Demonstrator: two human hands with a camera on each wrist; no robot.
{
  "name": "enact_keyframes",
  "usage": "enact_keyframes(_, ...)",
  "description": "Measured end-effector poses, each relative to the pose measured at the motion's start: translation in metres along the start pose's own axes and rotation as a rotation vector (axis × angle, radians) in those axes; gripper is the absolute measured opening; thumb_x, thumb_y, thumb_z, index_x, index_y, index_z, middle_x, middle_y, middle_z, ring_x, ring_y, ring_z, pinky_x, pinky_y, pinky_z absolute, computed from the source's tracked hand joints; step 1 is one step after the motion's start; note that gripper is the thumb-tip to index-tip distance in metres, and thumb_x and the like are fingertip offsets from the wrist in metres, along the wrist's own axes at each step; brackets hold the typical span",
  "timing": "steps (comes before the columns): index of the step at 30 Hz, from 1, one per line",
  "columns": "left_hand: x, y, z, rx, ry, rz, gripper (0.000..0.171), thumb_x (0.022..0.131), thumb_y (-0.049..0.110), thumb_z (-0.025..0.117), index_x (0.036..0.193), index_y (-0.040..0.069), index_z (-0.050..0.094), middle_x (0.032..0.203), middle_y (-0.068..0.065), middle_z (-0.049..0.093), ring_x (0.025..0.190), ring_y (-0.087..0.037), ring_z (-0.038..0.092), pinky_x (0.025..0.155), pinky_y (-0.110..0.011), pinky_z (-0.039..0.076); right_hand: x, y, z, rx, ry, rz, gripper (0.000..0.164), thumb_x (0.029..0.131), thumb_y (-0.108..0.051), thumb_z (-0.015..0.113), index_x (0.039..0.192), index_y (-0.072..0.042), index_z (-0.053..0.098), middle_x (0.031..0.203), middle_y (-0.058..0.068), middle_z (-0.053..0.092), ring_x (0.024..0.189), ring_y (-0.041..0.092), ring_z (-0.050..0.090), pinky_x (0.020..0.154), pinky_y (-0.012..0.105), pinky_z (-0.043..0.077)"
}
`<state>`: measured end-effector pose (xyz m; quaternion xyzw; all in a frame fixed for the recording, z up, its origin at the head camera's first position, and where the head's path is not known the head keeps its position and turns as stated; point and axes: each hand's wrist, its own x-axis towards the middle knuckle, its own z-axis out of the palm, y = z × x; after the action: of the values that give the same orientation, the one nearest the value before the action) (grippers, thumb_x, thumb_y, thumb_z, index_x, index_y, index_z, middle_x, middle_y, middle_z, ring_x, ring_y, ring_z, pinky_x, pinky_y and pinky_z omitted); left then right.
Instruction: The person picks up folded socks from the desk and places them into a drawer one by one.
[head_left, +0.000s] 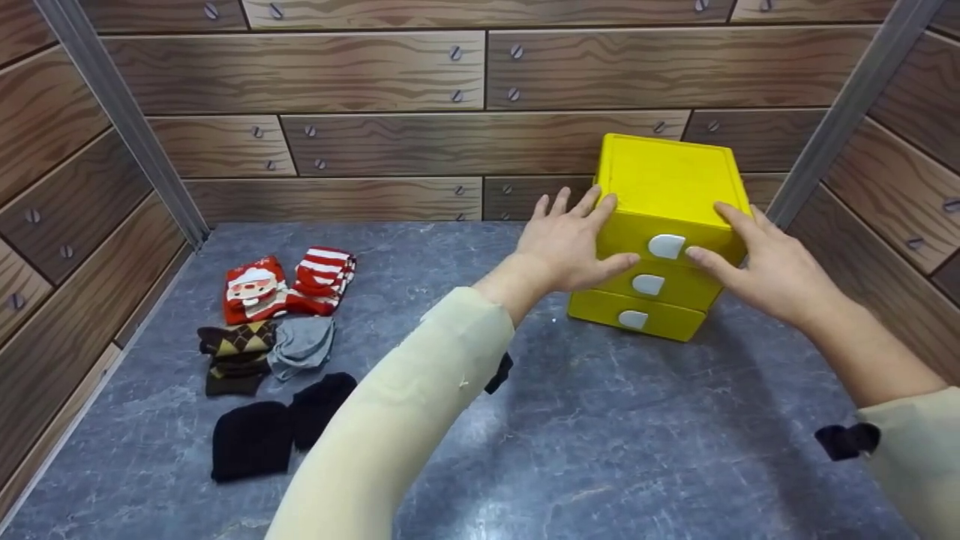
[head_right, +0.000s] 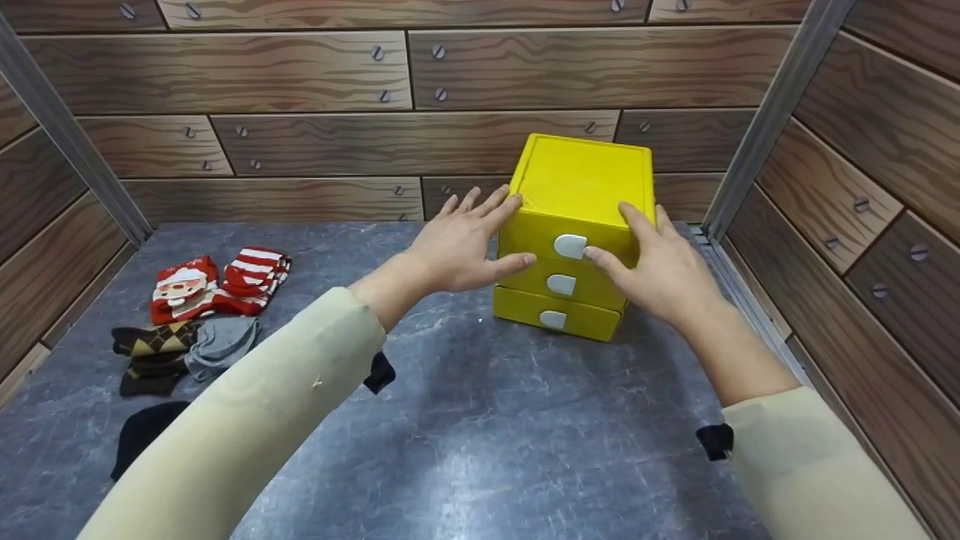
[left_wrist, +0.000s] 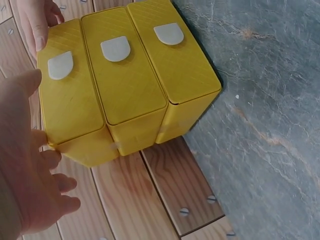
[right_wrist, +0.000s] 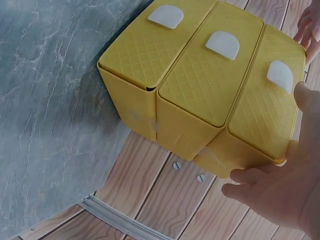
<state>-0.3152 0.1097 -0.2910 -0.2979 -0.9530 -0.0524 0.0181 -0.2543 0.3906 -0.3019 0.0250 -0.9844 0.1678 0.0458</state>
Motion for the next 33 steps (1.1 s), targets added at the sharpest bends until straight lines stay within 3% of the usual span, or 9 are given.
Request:
enact_keyframes(6,-0.001,-0.002,-0.004,0.004,-0.002,0.005,0.087,0.102,0.079,0.035,0.172,0.033,0.012,0.178,0.007,0.010,0.163,-0.030,0.009,0.130,-0.048,0.007,0.000,-0.003,0.000,0.028,0.023,-0.024,0.101,0.101,-0.071,0.053,0.171,-0.009,0.014,0.169,0.036,0.015,0.144,0.067,0.025,0.110,0.082,0.024)
enact_keyframes(18,-0.013,-0.010,-0.011,0.044,-0.024,0.004,0.087,0.103,0.078,0.034,0.172,0.030,0.015,0.178,0.005,0.011,0.163,-0.032,0.009,0.130,-0.049,0.007,0.002,-0.015,0.004,0.051,0.018,-0.045,0.100,0.101,-0.070,0.054,0.171,-0.009,0.016,0.169,0.034,0.021,0.146,0.063,0.028,0.111,0.081,0.025)
enact_keyframes(33,-0.050,-0.055,-0.017,0.043,-0.003,-0.033,0.088,0.103,0.076,0.037,0.172,0.024,0.019,0.178,-0.001,0.012,0.162,-0.036,0.011,0.130,-0.053,0.009,0.021,-0.063,0.023,0.087,-0.003,-0.123,0.098,0.101,-0.071,0.055,0.171,-0.012,0.020,0.171,0.028,0.021,0.150,0.057,0.027,0.116,0.076,0.024)
